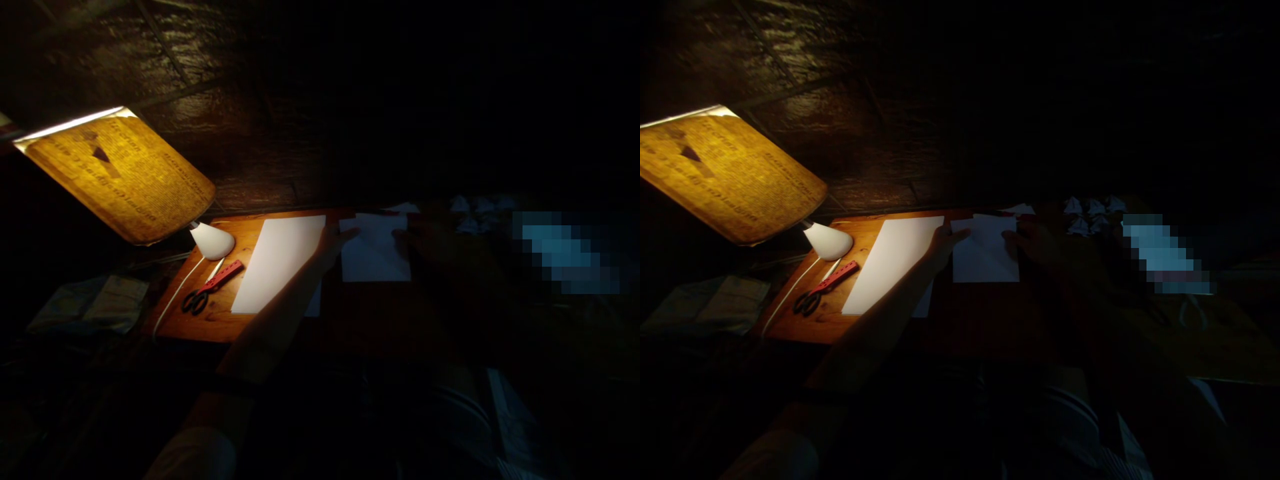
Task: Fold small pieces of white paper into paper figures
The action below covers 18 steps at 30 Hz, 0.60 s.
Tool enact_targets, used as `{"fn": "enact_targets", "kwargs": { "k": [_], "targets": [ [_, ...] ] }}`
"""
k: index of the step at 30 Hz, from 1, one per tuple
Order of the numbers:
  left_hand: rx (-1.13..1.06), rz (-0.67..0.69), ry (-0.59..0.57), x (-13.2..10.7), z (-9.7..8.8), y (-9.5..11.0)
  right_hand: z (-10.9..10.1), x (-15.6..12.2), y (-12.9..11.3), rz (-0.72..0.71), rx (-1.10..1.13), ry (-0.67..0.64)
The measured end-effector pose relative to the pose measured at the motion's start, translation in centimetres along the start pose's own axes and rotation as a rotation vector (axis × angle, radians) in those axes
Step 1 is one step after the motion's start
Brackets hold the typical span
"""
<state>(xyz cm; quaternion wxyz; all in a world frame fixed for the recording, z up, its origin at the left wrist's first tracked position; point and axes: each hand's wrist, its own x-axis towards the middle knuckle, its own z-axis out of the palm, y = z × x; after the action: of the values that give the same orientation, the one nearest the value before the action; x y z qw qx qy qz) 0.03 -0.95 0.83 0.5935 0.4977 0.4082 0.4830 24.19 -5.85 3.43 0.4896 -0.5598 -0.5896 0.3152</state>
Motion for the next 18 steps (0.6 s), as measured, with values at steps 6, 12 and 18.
{"fn": "enact_targets", "kwargs": {
  "k": [6,12,18],
  "targets": [
    [0.016,0.002,0.015,-0.04,0.11,0.15,0.10,0.10,0.15,-0.013,-0.096,-0.015],
    [0.024,0.002,-0.002,-0.22,0.12,0.29,0.14,-0.16,0.17,-0.016,-0.072,0.009],
    [0.057,0.019,-0.046,-0.29,0.20,0.27,0.09,-0.28,-0.05,-0.022,-0.107,0.045]
  ]
}}
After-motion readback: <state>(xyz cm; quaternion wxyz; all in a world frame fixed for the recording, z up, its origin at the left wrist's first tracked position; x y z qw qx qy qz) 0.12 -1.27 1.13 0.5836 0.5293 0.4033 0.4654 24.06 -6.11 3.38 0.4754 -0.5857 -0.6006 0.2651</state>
